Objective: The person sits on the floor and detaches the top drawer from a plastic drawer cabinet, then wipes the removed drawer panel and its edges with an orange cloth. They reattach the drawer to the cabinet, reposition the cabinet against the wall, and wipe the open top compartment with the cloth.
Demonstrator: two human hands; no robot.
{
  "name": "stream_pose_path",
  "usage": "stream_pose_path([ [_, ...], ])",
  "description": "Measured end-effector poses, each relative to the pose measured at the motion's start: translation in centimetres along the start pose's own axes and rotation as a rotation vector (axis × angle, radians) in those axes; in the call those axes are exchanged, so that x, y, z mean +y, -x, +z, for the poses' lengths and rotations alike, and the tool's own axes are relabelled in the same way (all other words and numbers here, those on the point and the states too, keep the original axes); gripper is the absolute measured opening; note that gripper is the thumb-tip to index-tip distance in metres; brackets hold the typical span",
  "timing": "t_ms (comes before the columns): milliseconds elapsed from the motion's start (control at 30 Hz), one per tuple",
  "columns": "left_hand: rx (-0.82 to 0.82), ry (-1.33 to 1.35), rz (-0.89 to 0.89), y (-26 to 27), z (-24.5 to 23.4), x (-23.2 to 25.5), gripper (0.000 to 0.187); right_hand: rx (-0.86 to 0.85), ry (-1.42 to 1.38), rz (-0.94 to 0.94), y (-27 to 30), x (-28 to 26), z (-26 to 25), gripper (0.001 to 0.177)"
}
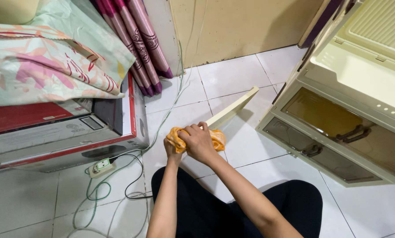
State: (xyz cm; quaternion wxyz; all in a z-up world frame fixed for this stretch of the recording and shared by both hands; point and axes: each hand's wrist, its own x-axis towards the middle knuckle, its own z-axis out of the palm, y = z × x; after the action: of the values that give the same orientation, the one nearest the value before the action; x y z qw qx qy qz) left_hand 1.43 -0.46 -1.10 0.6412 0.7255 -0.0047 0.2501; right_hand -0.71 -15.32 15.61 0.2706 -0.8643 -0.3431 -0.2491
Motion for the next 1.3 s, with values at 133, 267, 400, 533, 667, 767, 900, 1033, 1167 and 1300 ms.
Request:
stream_pose_path([
  [133,-0.006,0.177,-0.101,0.1,0.1,0.3,0.034,-0.043,-0.061,0.023,1.1,1.0,1.0,0.034],
  [267,0.099,0.218,-0.278,0.6,-0.2,-1.1,0.045,-0.091,0.012,0.092,1.9,5.2,2.1,0.039],
  [400,0.077,0.284,-0.294,0.6,-0.4,-0.8,0.051,-0.084,0.001,0.198,1.2,10.0,2.0,0.042],
  [533,-0.081,0.171,-0.280,-0.2,-1.0,1.2,0.055,-0.203,-0.143,0.392,-1.8,12.9,0.7,0.047],
  [667,-0.157,-0.047,-0.205,-0.6,-1.8,2.8,0.069,-0.239,-0.312,0.684,-4.4,13.9,-1.1,0.029],
  [767,-0.089,0.158,-0.344,-0.5,-1.3,3.1,0.069,0.033,-0.325,0.614,-4.5,12.9,-0.5,0.031],
  [900,-0.006,0.189,-0.524,-0.3,-0.2,3.1,0.070,0.269,-0.278,0.569,-2.7,9.4,1.4,0.065],
  [1033,0.054,0.264,-0.655,0.1,0.1,3.0,0.070,-0.060,-0.269,0.637,0.0,3.4,3.6,0.063],
  [1167,0.121,0.377,-0.733,0.4,-0.4,2.9,0.068,-0.027,-0.045,0.223,3.7,-1.6,4.1,0.051],
  [1300,0.136,0.470,-0.769,1.5,-0.7,2.2,0.072,0.092,-0.007,0.041,5.0,-2.5,4.6,0.056],
])
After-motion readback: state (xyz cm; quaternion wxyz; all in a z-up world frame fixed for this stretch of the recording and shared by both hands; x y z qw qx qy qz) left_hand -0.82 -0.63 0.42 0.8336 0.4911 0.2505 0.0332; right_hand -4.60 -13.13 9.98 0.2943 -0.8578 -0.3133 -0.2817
